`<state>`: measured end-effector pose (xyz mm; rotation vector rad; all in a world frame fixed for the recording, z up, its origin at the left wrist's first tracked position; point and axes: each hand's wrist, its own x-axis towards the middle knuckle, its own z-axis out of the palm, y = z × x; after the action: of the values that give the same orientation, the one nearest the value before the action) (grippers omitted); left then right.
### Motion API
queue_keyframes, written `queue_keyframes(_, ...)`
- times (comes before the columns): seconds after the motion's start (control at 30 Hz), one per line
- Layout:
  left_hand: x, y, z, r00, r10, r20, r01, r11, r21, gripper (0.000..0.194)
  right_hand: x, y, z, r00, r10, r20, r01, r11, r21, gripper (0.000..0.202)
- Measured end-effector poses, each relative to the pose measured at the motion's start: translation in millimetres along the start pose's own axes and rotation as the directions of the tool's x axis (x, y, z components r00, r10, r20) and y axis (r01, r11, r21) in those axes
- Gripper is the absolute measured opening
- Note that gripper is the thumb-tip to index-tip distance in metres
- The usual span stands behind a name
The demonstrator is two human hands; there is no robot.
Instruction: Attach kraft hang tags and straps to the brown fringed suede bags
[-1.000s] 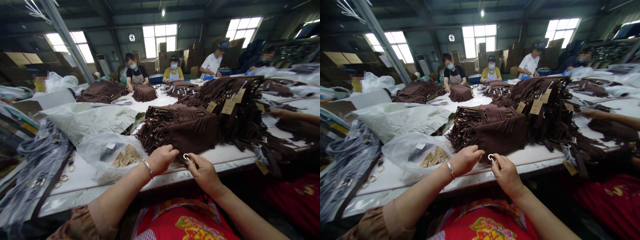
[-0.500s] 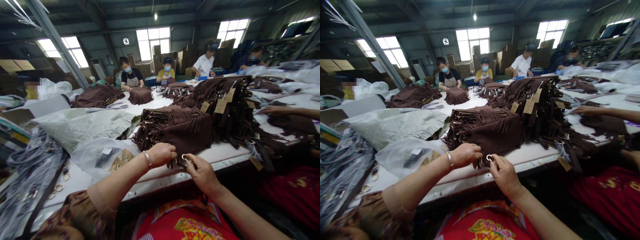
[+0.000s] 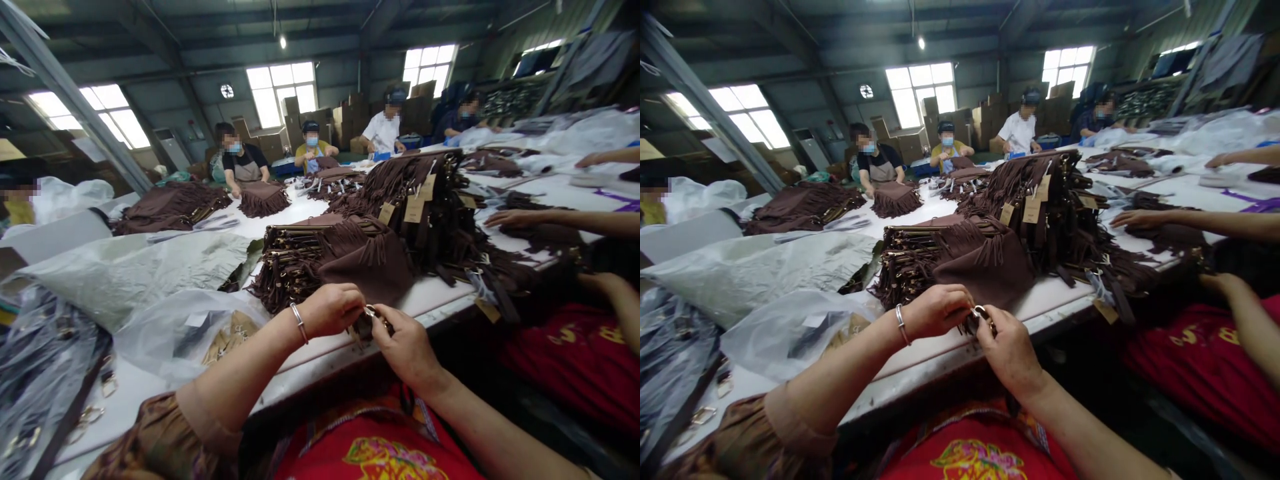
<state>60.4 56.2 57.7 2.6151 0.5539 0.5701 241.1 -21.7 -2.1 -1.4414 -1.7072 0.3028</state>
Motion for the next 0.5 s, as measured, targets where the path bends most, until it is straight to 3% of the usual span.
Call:
queue_keyframes(0.17, 19, 6, 7.0, 0.998, 0.061, -0.019, -0.059, 0.992, 0.115, 0.017, 5, 0, -13, 0.998, 0.067, -0.022, -0.067, 0.998, -0.002, 0.026)
queue_keyframes(0.5, 33, 18, 20.8, 0.997, 0.009, -0.079, 0.01, 0.97, 0.241, 0.019, 15, -3, -22, 0.98, 0.199, -0.005, -0.198, 0.979, 0.055, 0.025)
